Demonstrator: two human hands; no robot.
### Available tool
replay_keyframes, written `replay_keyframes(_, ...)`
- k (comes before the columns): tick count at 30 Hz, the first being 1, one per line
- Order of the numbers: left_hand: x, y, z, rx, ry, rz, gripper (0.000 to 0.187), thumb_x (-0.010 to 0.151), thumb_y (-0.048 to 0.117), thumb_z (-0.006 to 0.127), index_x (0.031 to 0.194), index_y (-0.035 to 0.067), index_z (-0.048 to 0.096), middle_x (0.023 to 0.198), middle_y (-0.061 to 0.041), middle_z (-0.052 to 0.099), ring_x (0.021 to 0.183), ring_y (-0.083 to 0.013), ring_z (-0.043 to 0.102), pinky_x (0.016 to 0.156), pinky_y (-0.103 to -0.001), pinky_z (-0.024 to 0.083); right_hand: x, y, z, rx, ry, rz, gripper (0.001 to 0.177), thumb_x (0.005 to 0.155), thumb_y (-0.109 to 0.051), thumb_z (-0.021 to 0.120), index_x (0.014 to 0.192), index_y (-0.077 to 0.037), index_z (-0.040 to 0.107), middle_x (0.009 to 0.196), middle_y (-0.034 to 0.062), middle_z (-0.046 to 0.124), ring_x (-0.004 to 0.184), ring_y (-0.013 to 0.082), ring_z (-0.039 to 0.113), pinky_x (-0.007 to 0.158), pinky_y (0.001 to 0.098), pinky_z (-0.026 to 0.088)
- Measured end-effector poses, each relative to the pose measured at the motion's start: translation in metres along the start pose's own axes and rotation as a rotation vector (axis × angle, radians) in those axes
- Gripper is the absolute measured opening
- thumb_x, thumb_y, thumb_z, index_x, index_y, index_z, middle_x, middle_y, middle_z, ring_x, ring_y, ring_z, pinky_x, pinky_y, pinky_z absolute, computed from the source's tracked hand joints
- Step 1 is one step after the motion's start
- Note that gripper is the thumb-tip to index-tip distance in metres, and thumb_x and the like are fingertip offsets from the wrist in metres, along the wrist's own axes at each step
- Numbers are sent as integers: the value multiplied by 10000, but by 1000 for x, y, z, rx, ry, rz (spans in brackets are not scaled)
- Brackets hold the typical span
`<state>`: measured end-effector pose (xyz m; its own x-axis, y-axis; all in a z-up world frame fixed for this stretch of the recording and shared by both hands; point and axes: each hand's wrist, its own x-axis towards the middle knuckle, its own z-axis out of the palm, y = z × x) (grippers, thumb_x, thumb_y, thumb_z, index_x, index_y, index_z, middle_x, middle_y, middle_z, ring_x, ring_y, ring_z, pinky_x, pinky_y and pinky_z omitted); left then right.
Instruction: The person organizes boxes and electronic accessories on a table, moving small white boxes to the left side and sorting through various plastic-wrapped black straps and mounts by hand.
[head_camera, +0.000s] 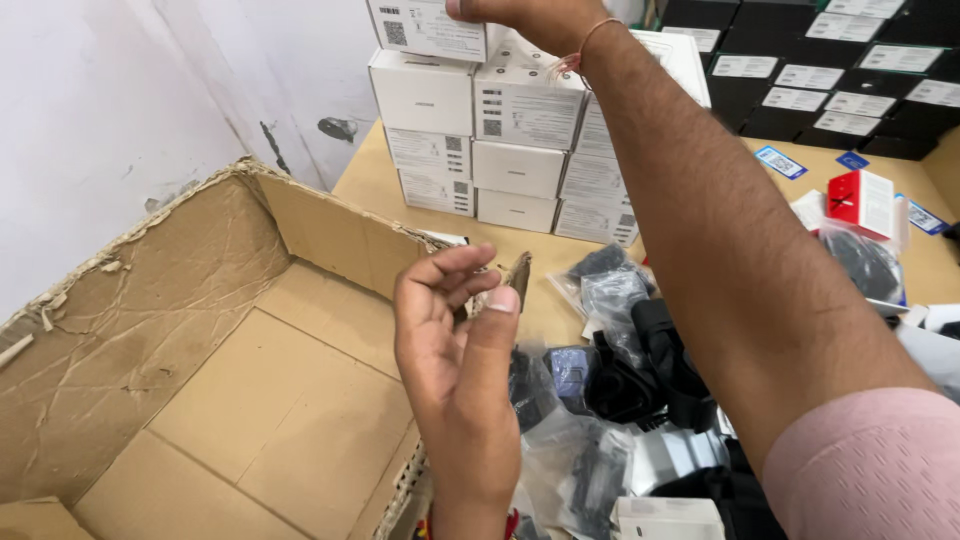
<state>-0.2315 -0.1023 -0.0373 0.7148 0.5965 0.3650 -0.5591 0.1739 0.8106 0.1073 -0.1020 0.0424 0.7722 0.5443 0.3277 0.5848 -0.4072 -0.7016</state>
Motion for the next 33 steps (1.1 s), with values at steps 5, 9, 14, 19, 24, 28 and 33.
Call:
replay_keyframes(5,8,-7,-6,-2,38,-52,337,950,140,616,1238,-23,553,1236,-134,608,1128,-172,544,1007,-326,462,18,3,15,61,-114,3,632,794,-517,769,1190,-29,702,963,178,772,745,251,792,730,392,645)
replay_keyframes(9,11,-11,-10,-45,40,-78,325,964,148,614,1230,-31,557,1217,-133,600,1110,-172,543,990,-318,473,7,4,15,77,-94,100,614,803,-507,776,1201,-45,701,944,148,773,742,229,788,750,380,680)
replay_keyframes(14,12,-20,-5,40,2,-97,311,956,143,625,1215,-17,559,1195,-118,602,1090,-155,550,958,-315,501,0,7,9,-24,-43,134,646,834,-511,754,1288,-61,665,1066,183,764,868,292,787,836,379,643)
replay_keyframes(19,14,-28,-9,60,-15,-62,285,956,133,651,1190,-15,585,1154,-108,615,1059,-149,566,944,-295,498,-39,7,-3,-54,77,-238,761,918,-394,825,1447,11,457,1451,276,499,1306,390,577,999,413,572)
replay_keyframes(24,18,-36,-21,9,-50,-49,255,970,144,652,1172,1,588,1169,-90,646,1081,-127,597,983,-272,483,-194,-17,-37,-113,11,-383,607,909,-237,793,1414,-28,529,1456,182,601,1323,319,620,1067,418,551)
replay_keyframes(28,18,-31,-19,22,-81,-98,226,975,167,639,1155,36,601,1135,-38,654,1021,-87,589,881,-255,475,-345,-43,-71,-189,-228,-199,466,806,-256,783,1208,-43,682,1174,111,763,1087,243,750,950,390,568)
replay_keyframes(33,9,-9,-2,48,-171,-47,208,997,162,639,1160,38,600,1137,-39,662,989,-88,594,842,-257,480,-504,-38,-113,-377,-203,-215,411,825,-314,795,1180,-118,731,1302,88,730,1231,270,678,1044,426,485)
